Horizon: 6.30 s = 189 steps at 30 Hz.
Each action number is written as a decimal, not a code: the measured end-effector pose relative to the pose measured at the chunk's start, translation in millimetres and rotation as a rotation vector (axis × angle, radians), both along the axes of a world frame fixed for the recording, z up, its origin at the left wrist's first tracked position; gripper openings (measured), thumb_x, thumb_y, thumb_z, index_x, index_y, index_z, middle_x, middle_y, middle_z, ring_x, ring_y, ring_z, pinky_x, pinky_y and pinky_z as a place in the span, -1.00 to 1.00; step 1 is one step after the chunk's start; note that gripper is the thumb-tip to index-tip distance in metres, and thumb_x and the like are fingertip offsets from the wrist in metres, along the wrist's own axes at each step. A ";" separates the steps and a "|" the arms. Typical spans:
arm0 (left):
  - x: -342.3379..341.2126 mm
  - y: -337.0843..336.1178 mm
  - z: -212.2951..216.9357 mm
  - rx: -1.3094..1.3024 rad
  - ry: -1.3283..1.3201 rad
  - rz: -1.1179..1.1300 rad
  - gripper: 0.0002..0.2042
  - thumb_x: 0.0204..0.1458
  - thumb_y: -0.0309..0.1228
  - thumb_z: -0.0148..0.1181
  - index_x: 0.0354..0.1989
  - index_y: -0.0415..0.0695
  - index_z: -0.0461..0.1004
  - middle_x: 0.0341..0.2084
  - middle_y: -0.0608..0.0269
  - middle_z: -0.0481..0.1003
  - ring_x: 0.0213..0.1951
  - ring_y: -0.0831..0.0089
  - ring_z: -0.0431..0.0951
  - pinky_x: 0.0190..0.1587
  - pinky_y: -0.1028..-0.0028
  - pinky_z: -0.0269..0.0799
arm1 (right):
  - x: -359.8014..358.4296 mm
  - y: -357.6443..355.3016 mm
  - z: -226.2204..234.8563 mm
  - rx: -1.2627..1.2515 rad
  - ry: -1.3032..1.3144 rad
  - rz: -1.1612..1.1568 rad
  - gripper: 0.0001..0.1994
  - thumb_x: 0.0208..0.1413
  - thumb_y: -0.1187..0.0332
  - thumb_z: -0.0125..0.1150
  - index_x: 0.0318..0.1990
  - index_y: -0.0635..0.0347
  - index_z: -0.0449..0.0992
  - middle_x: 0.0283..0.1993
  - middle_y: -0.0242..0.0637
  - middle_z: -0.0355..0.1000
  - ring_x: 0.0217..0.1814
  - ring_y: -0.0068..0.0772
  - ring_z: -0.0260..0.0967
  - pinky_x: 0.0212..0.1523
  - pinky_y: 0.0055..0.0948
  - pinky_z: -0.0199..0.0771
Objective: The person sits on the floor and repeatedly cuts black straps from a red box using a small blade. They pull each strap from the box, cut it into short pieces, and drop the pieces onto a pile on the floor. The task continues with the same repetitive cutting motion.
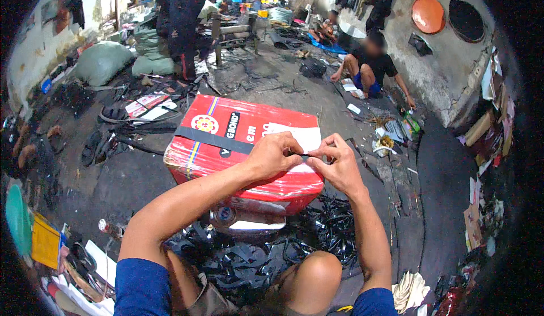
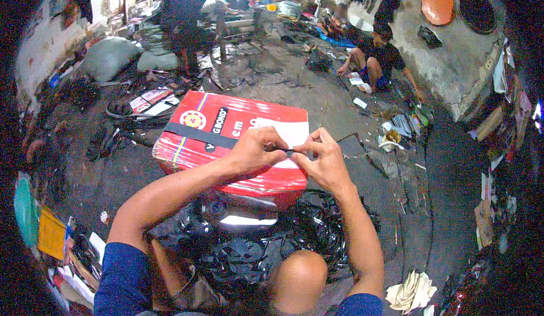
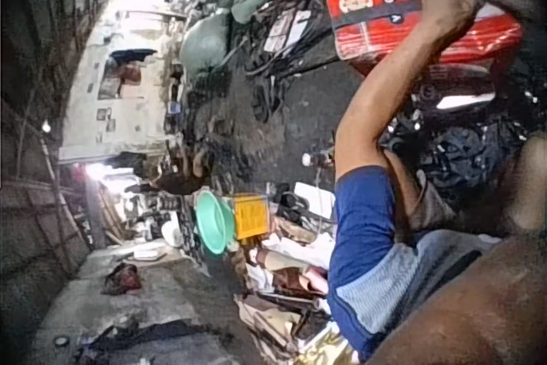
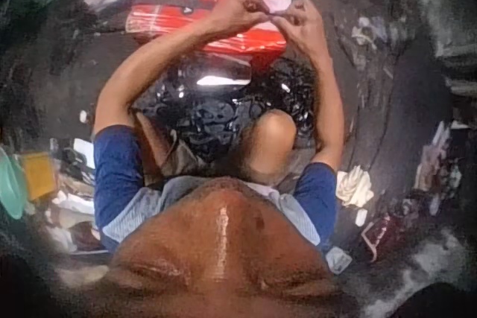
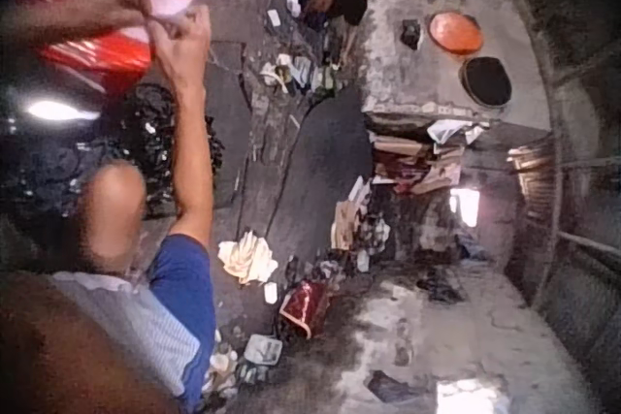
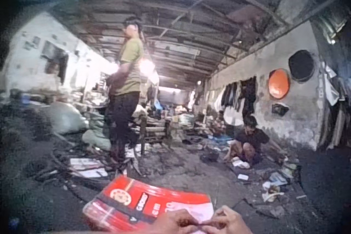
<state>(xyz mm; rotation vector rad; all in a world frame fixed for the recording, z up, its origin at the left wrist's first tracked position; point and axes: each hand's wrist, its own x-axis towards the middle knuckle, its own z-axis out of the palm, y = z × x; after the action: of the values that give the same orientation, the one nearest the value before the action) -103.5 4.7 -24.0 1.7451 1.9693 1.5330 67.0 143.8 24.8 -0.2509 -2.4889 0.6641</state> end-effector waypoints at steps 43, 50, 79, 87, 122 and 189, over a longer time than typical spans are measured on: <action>13.9 40.5 2.4 0.228 0.013 -0.147 -0.90 -0.03 -0.48 0.33 -0.44 -0.28 0.63 -0.49 0.02 0.56 -0.41 0.16 0.60 -0.31 0.26 0.49 | 2.8 13.3 -71.0 -1.657 0.213 0.089 -0.78 0.38 0.13 0.15 -0.31 -0.09 0.36 -0.61 -0.57 0.22 -0.74 -0.76 0.12 -0.82 -0.65 0.04; 18.6 43.5 3.5 0.146 -0.098 -0.134 -0.90 -0.01 -0.50 0.32 -0.40 -0.30 0.64 -0.48 0.09 0.57 -0.40 0.31 0.62 -0.33 0.34 0.51 | -27.6 40.8 -27.7 -0.369 0.097 -0.357 -0.50 0.35 -0.14 0.07 -0.35 0.15 0.51 -0.51 -0.40 0.40 -0.53 -0.49 0.41 -0.61 -0.41 0.32; 20.8 58.4 13.7 0.047 -0.129 -0.228 -0.96 0.07 -0.54 0.37 -0.36 -0.25 0.67 -0.38 0.27 0.60 -0.32 0.60 0.58 -0.31 0.55 0.55 | 91.9 106.8 -532.7 -0.267 -0.473 -0.747 -0.77 0.12 0.29 0.20 -0.30 0.32 0.61 -0.15 0.14 0.59 -0.06 0.19 0.56 0.03 -0.01 0.55; 5.3 39.4 6.1 0.120 0.154 -0.194 -0.91 0.07 -0.55 0.34 -0.26 -0.18 0.71 -0.36 0.24 0.63 -0.30 0.50 0.61 -0.29 0.49 0.49 | 76.2 82.0 -489.8 -0.359 -0.468 -0.790 -0.66 0.20 0.21 0.13 -0.26 0.39 0.62 -0.18 0.22 0.57 -0.06 0.27 0.55 0.04 0.07 0.54; 201.1 -95.4 -318.2 -1.343 0.078 -0.182 -0.55 0.18 -0.05 0.19 0.03 -0.18 0.59 -0.11 -0.13 0.64 -0.06 -0.07 0.66 0.06 0.07 0.57 | 233.7 83.5 -145.0 -0.513 0.966 -1.040 -0.85 0.29 0.41 0.23 -0.05 0.14 0.43 -0.22 -0.38 0.45 -0.15 -0.54 0.43 -0.19 -0.52 0.42; 14.3 -6.9 1.9 0.098 0.075 0.036 -0.82 0.04 -0.40 0.36 -0.24 -0.25 0.67 -0.31 0.01 0.57 -0.25 0.07 0.64 -0.14 0.21 0.54 | 3.1 -15.7 5.5 0.407 -0.085 -0.057 -0.83 0.13 0.23 0.35 -0.22 0.08 0.71 -0.20 -0.27 0.51 -0.20 -0.12 0.59 -0.21 -0.16 0.60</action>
<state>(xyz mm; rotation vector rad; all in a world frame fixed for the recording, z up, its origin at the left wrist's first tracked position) -89.2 -2.2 -22.2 1.8405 2.0032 1.6246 70.2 128.1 30.3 -0.1975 -2.6176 0.1163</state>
